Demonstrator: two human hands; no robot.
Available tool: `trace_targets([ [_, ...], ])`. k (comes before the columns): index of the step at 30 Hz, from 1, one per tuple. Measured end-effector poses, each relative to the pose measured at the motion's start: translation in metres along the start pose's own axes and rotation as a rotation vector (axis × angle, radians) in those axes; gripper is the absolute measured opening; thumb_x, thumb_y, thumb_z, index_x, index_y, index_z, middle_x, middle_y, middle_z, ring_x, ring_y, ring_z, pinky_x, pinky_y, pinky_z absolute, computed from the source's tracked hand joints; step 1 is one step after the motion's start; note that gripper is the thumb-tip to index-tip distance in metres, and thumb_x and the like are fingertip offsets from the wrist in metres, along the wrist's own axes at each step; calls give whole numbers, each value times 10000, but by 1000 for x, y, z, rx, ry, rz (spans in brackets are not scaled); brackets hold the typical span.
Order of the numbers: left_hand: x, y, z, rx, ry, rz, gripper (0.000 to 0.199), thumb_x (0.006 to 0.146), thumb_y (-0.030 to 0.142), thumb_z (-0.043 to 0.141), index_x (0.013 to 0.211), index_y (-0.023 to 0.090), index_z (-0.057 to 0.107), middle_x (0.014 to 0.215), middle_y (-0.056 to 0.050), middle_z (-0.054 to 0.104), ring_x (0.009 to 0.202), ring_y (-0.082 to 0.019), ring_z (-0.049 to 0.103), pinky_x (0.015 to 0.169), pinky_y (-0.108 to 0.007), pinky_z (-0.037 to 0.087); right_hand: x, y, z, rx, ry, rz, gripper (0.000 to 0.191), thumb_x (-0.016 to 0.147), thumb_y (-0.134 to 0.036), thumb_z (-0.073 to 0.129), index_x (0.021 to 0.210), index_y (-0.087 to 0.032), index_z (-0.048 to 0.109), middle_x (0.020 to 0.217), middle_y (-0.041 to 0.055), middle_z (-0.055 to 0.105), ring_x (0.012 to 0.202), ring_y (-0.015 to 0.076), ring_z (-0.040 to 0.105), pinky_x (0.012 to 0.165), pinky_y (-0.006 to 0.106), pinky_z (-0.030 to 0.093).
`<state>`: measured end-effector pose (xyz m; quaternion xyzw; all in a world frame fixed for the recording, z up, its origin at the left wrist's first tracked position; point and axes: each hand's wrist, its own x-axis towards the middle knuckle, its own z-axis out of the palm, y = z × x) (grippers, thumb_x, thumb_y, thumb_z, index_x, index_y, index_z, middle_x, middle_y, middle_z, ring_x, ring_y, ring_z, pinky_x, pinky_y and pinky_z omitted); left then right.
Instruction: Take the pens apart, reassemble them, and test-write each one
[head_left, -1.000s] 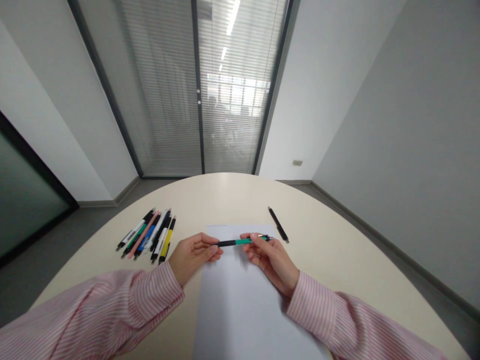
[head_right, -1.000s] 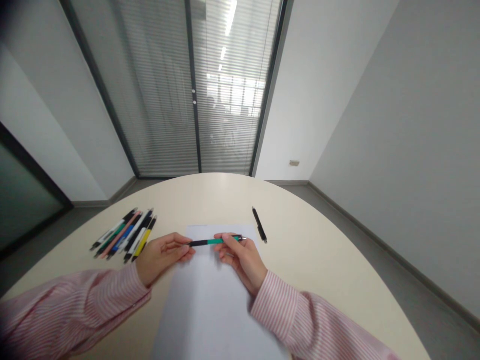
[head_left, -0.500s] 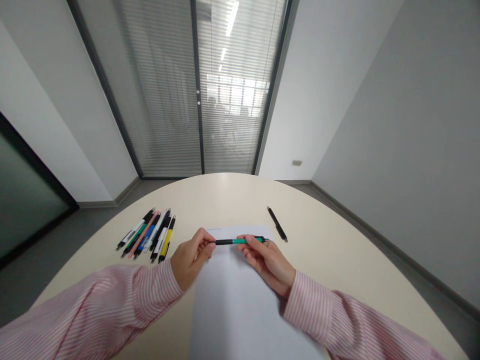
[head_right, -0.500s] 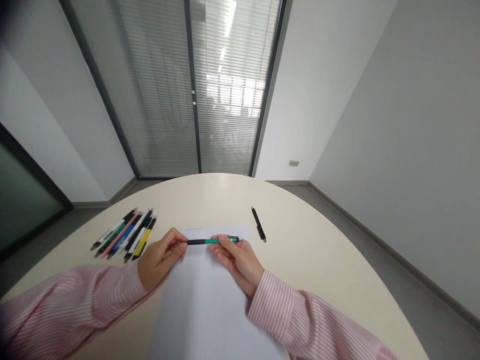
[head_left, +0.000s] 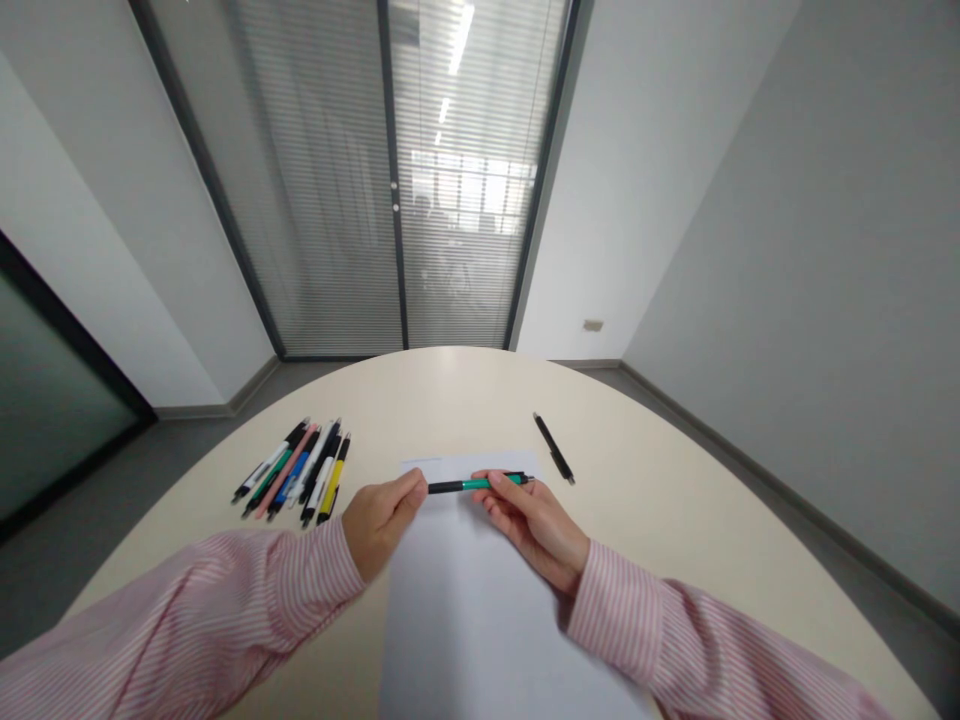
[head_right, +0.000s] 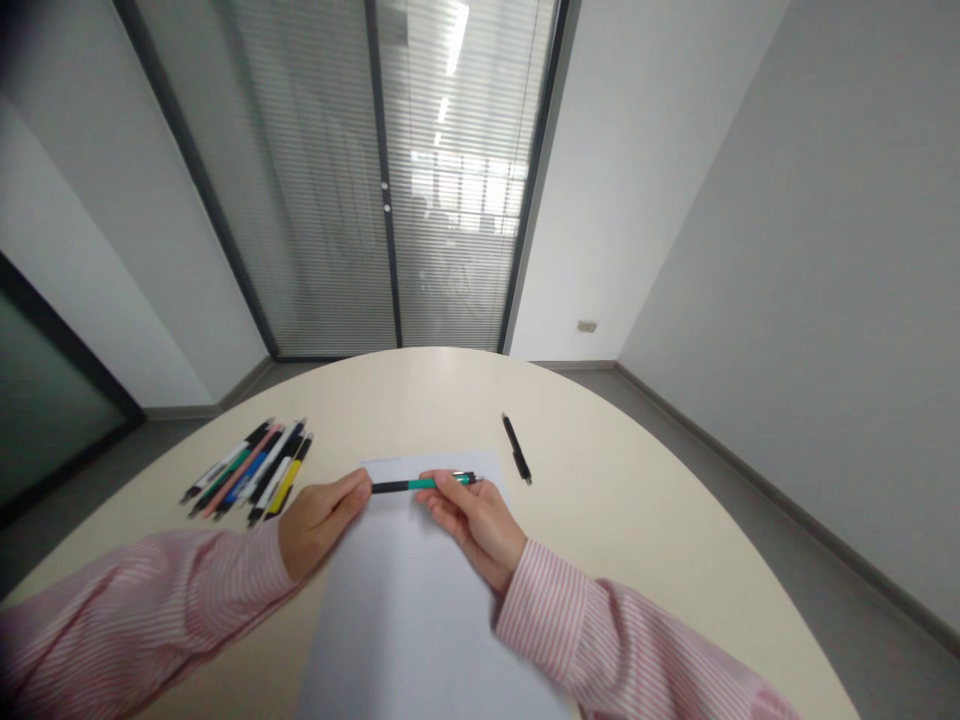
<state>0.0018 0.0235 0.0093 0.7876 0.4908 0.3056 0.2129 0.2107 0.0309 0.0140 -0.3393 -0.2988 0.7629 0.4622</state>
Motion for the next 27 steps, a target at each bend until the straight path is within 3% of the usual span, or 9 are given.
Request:
trace_targets([
  [3,0,0,0,-80,12,-21,359,935,365,257,685,206,460,503,59,406,469,-120,442,535,-235,344,-1,-1,1,5,2,-1,249,726,-266,739,883,-74,715,669,58,695,558,40,604,581,84,496],
  [7,-1,2,2,-213,155,17,195,879,330,424,988,181,488,735,9,580,621,-127,549,622,-225,417,0,-2,1,13,0,-7,243,722,-267,742,861,-70,714,688,66,698,539,37,600,554,81,489],
  [10,-1,5,2,-219,186,21,137,876,294,430,869,184,511,713,4,601,634,-125,573,636,-222,431,0,-2,1,-1,1,0,258,719,-273,745,873,-68,712,693,72,700,539,41,602,546,86,489],
  [13,-1,4,1,-228,177,-8,225,906,315,378,761,191,499,603,31,575,535,-107,544,580,-213,434,0,-1,0,-18,5,-4,267,711,-277,753,874,-70,713,682,70,699,542,43,603,535,83,486],
  [19,0,-9,7,-182,236,68,178,825,297,525,966,190,508,816,-15,656,645,-120,613,635,-228,488,1,-1,-1,20,6,-20,254,712,-270,752,870,-76,712,704,67,706,540,41,608,535,87,498],
  [24,1,-8,6,-202,158,30,146,876,311,452,827,190,518,625,23,626,572,-115,603,591,-213,479,1,-2,0,34,4,-16,265,700,-264,761,867,-64,709,696,71,705,534,45,610,526,92,503],
  [27,1,-7,5,-209,141,23,174,880,342,449,852,188,524,663,16,647,567,-110,602,590,-211,478,1,-2,0,46,7,-19,265,701,-259,760,868,-60,707,693,70,704,534,47,612,526,93,504],
])
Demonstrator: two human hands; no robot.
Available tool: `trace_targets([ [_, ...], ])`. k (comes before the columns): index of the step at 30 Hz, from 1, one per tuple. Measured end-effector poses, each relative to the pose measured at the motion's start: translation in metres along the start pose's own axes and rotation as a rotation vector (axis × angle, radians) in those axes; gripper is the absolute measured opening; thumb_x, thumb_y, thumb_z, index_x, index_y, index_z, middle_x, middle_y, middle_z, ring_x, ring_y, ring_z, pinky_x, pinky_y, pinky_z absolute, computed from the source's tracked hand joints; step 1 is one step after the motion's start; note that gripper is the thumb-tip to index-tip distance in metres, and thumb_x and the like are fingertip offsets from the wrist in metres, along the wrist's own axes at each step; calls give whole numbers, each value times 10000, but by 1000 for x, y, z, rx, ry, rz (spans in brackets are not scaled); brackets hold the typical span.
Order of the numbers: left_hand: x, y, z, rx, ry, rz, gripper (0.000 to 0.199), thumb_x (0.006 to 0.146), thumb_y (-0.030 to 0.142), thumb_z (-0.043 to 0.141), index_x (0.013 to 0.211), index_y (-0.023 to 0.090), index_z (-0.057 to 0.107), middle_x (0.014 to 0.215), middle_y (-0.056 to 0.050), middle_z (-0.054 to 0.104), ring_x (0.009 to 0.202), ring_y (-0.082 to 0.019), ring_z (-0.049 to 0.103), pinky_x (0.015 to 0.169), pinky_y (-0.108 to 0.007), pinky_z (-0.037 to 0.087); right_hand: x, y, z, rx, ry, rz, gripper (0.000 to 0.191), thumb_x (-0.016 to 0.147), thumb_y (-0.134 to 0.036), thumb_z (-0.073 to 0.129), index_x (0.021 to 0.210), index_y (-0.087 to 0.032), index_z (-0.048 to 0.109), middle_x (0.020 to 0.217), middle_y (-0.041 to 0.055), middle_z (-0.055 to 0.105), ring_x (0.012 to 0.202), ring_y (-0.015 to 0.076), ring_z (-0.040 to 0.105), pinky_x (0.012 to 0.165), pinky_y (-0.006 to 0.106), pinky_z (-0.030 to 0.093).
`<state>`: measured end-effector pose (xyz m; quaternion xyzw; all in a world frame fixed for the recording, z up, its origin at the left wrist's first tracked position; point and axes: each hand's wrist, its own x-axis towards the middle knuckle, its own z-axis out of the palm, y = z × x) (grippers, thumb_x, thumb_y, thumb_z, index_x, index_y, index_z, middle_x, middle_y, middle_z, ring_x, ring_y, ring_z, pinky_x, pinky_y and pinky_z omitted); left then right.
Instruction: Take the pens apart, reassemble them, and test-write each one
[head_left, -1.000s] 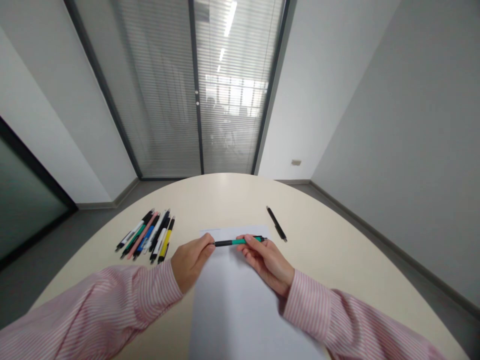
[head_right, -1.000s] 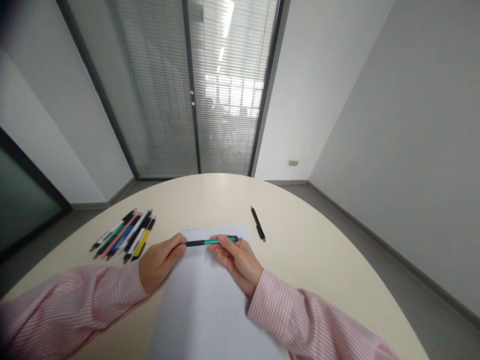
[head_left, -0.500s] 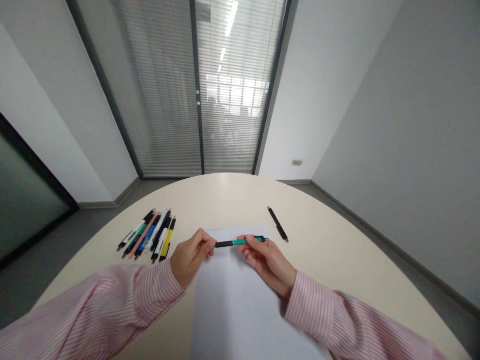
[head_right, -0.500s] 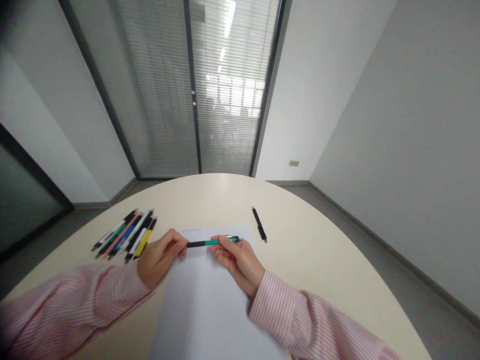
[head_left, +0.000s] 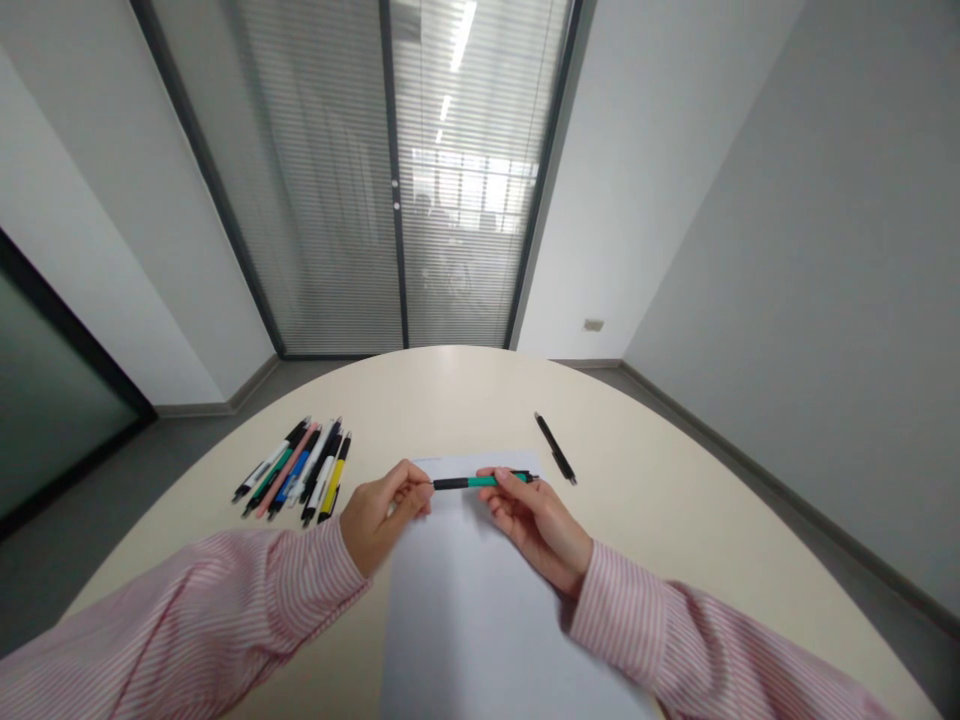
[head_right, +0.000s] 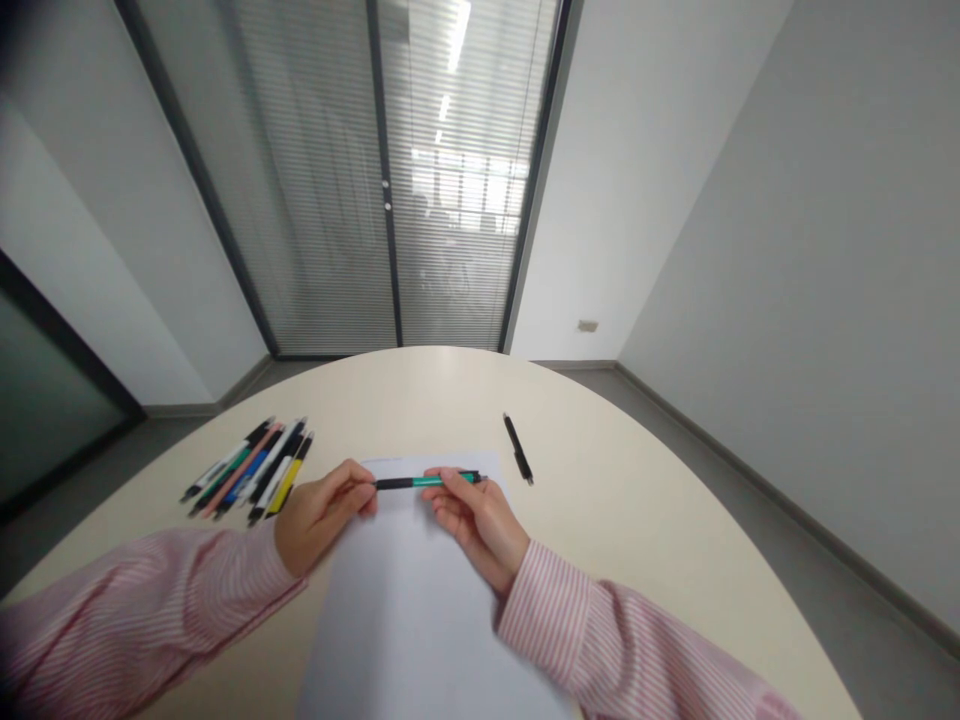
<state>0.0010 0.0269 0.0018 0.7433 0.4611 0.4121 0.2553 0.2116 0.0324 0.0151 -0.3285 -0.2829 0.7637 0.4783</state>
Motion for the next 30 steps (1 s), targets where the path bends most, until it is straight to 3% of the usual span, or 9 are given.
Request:
trace_targets([
  [4,-1,0,0,40,63,45,179,833,298,524,975,190,508,816,-11,682,655,-116,634,640,-213,487,0,0,0,12,5,-6,253,707,-252,755,862,-57,706,687,71,702,529,45,607,529,96,502],
  [6,-1,2,-1,26,39,33,105,858,283,484,900,193,518,732,8,672,642,-112,629,647,-207,482,0,0,-1,7,2,-1,252,709,-248,753,870,-60,705,690,70,701,528,47,607,525,98,500],
  [9,-1,5,-1,-7,-26,3,187,896,310,413,804,192,524,647,18,647,598,-109,615,621,-205,474,0,0,-2,3,-5,1,250,718,-248,746,875,-58,705,691,70,699,531,49,607,524,101,498],
  [14,-1,-1,1,25,51,26,199,818,299,538,976,185,495,819,-21,674,642,-118,632,633,-222,493,1,2,-3,12,4,-9,228,734,-241,731,876,-65,704,697,69,702,538,50,610,531,104,497],
  [20,1,-2,2,-28,-12,22,118,869,296,464,846,187,503,596,26,627,538,-108,607,565,-208,485,1,1,-3,9,9,3,221,733,-243,726,859,-64,703,687,67,698,540,53,608,532,107,492],
  [26,0,-1,1,-56,45,1,188,819,296,540,962,179,505,763,-15,672,662,-125,649,623,-214,512,1,-1,-1,32,33,7,222,717,-237,731,844,-57,704,668,63,695,547,54,604,560,117,493],
  [30,-1,2,-1,-40,4,-8,161,870,315,468,798,183,526,584,27,626,527,-100,600,564,-196,480,0,-1,0,26,30,14,200,745,-231,702,840,-55,704,667,66,694,547,56,602,551,120,487],
])
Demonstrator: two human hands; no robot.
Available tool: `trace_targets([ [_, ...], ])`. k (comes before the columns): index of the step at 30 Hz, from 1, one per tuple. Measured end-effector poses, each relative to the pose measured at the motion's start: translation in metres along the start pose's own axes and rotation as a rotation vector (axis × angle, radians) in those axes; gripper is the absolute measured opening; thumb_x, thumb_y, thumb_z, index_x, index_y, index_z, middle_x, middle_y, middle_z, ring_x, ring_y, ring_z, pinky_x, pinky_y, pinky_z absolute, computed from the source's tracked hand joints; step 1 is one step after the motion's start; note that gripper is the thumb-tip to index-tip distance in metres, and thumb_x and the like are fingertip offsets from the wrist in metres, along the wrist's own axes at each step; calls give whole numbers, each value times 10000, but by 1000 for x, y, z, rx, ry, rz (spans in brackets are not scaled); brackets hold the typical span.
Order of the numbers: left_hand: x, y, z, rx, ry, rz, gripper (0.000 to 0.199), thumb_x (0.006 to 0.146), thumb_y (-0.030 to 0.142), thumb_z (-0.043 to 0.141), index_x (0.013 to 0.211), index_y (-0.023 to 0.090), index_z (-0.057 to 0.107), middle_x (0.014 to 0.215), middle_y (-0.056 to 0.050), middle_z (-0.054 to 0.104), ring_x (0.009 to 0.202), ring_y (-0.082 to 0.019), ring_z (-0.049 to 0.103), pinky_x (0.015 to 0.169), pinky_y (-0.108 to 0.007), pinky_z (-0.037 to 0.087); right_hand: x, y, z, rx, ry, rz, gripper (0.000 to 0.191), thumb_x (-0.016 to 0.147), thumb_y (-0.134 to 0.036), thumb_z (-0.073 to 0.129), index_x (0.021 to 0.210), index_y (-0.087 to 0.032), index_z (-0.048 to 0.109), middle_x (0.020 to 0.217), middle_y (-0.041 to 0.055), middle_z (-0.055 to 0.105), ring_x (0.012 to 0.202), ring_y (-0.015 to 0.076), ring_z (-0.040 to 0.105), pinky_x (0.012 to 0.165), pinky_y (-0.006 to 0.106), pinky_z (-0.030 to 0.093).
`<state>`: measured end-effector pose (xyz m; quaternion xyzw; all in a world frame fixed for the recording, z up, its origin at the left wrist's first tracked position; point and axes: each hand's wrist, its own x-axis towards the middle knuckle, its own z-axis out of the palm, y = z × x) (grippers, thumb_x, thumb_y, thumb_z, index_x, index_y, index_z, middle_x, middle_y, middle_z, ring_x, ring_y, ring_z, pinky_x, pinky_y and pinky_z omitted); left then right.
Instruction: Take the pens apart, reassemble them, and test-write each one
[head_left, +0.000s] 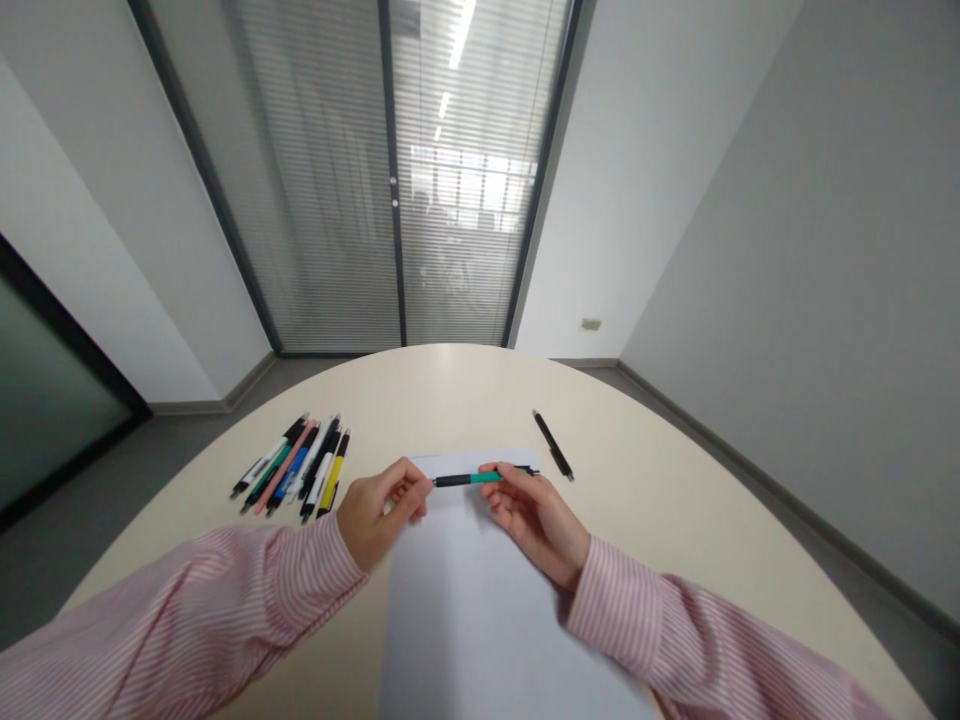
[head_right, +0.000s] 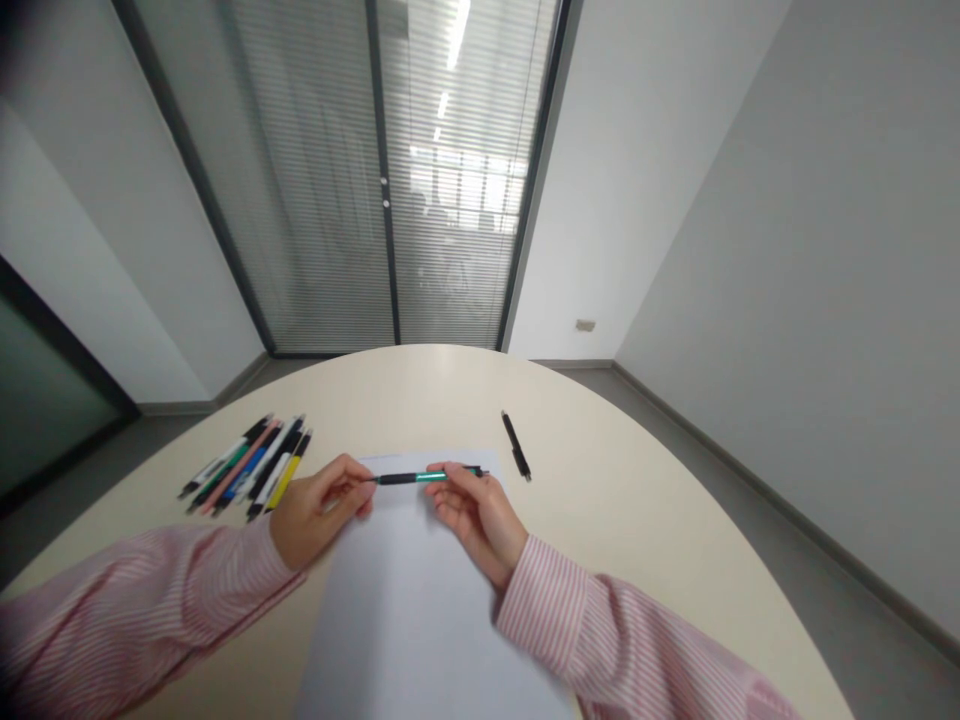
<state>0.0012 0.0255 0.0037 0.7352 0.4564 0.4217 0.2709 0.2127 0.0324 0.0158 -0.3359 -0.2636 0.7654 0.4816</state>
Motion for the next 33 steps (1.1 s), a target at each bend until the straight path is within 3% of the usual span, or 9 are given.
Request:
trace_targets([
  [3,1,1,-1,11,-33,-13,199,885,337,440,807,181,536,583,28,616,525,-99,585,562,-199,472,-1,0,0,-4,-2,-2,173,764,-222,682,835,-66,706,665,61,693,548,57,600,546,122,487],
  [7,2,-4,0,33,45,16,217,812,304,550,990,187,513,804,-16,664,634,-118,631,622,-219,506,0,0,-1,3,9,-2,176,752,-223,697,831,-65,706,666,66,693,544,58,599,553,124,487],
  [11,2,-2,-1,61,43,36,120,829,299,536,852,185,564,709,-2,662,638,-120,642,624,-197,500,2,2,-3,-6,-6,-5,178,766,-229,688,845,-69,704,686,69,694,552,60,602,556,128,489],
  [16,2,9,-4,54,-3,3,282,886,326,436,685,181,571,570,30,628,518,-90,575,574,-176,459,0,1,-2,-3,1,1,188,768,-227,680,846,-58,702,673,67,690,534,57,598,534,120,487],
  [23,4,-2,-2,-54,63,-56,162,810,327,568,827,166,580,712,-15,659,647,-123,631,616,-201,510,-1,0,0,17,10,-1,185,744,-227,706,830,-62,705,665,63,693,545,56,599,556,121,491],
  [28,5,-3,-1,-215,131,-45,124,739,259,630,748,159,557,775,-49,646,711,-144,638,650,-233,543,-1,1,-1,26,11,-3,188,744,-225,703,835,-60,705,667,70,697,548,59,602,556,121,486],
  [33,5,0,-2,-285,101,16,114,718,168,620,683,162,512,795,-65,643,748,-143,630,688,-244,542,-1,0,-1,27,-1,-5,179,756,-219,687,839,-61,704,668,73,692,554,64,605,565,128,487],
])
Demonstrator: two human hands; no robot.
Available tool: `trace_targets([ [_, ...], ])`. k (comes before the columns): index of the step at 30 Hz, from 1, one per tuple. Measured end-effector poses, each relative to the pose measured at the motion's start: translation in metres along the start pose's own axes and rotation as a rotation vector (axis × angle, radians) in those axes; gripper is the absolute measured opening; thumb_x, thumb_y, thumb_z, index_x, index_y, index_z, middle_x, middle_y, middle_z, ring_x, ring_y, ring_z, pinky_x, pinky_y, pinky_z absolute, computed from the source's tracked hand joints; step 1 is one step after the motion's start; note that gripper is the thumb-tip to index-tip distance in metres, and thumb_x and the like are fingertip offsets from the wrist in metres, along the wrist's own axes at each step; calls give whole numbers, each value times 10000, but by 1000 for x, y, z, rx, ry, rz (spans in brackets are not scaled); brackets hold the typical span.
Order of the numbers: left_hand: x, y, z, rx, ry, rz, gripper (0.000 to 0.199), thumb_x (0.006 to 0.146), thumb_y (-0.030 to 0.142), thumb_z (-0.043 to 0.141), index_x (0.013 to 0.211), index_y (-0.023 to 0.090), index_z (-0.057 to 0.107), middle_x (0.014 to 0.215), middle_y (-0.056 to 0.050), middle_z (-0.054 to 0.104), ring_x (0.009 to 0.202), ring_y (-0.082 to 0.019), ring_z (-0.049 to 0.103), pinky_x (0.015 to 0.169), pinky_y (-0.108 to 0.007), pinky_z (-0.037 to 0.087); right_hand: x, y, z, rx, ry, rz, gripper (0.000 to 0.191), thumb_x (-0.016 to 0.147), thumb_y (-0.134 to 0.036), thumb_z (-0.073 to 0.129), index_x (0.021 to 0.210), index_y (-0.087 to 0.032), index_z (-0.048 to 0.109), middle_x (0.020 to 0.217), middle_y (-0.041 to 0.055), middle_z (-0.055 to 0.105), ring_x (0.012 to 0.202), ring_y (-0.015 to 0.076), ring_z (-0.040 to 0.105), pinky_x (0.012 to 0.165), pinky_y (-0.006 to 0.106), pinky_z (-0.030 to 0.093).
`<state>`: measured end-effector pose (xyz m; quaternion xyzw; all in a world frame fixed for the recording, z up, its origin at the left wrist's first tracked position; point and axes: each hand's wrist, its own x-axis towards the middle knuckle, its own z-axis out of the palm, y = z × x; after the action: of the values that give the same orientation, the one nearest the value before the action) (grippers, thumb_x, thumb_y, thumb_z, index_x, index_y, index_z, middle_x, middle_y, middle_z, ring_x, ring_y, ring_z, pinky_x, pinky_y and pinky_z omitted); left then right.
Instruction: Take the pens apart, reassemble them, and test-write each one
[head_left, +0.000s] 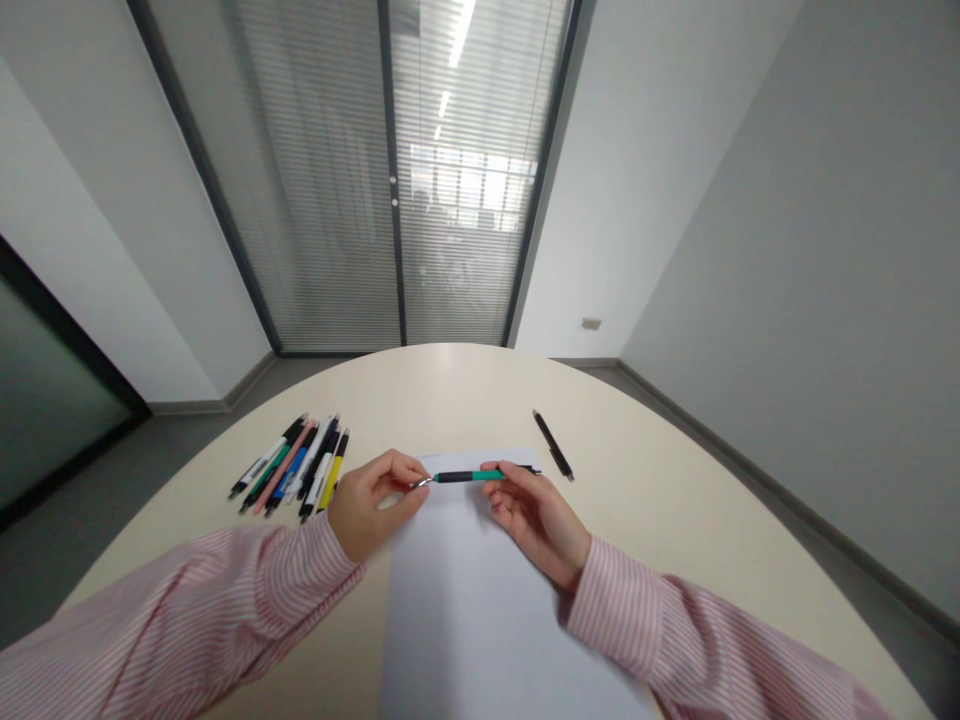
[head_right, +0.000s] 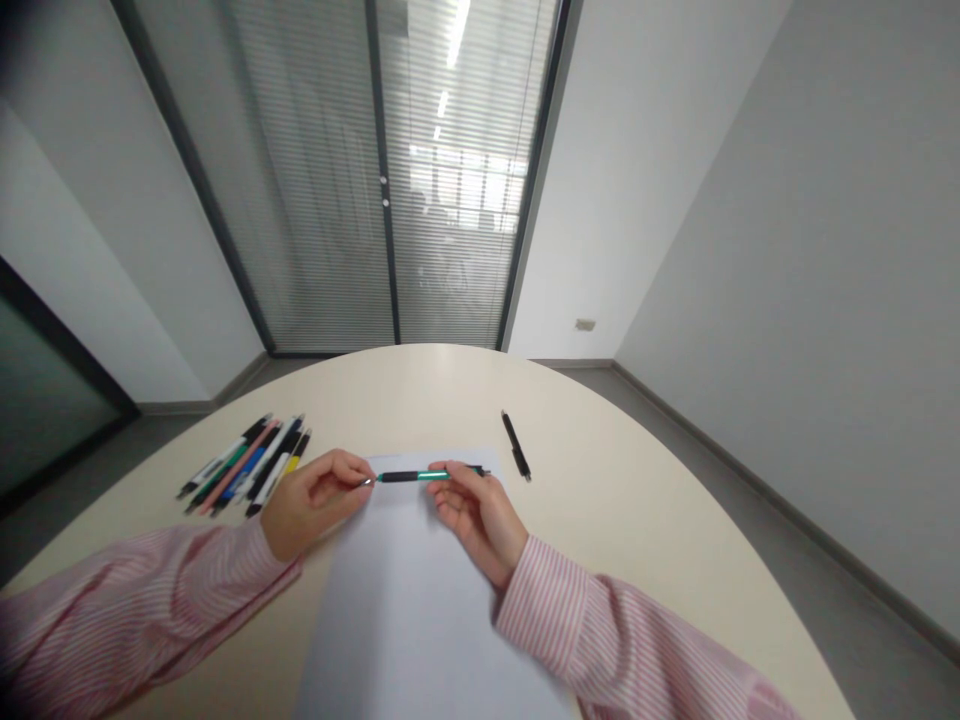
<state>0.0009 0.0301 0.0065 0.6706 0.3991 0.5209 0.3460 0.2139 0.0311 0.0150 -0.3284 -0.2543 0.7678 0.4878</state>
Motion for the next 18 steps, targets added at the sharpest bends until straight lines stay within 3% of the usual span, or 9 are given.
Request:
trace_targets([
  [6,-2,-1,-2,-74,-38,16,122,719,136,623,696,158,505,802,-65,658,743,-136,648,698,-241,544,-1,-1,-1,5,1,-3,151,754,-214,682,809,-75,706,650,62,688,550,68,595,549,137,478],
  [13,0,-4,-7,-59,-28,-115,141,761,231,623,825,151,527,864,-90,693,822,-177,672,758,-292,548,0,-2,-2,71,13,-2,131,774,-186,640,798,-73,701,647,68,681,547,74,587,554,154,472],
  [15,2,-4,-9,60,5,-82,146,774,260,598,853,157,530,819,-66,681,777,-170,668,712,-277,545,1,-2,-3,100,17,-12,121,777,-180,635,795,-80,700,644,61,676,549,76,585,550,158,471],
  [18,5,-6,-10,467,-16,142,72,781,230,548,819,172,568,697,-15,629,635,-139,614,629,-251,502,2,-1,-6,129,13,-32,110,758,-181,662,795,-83,696,642,57,674,557,74,585,550,146,471],
])
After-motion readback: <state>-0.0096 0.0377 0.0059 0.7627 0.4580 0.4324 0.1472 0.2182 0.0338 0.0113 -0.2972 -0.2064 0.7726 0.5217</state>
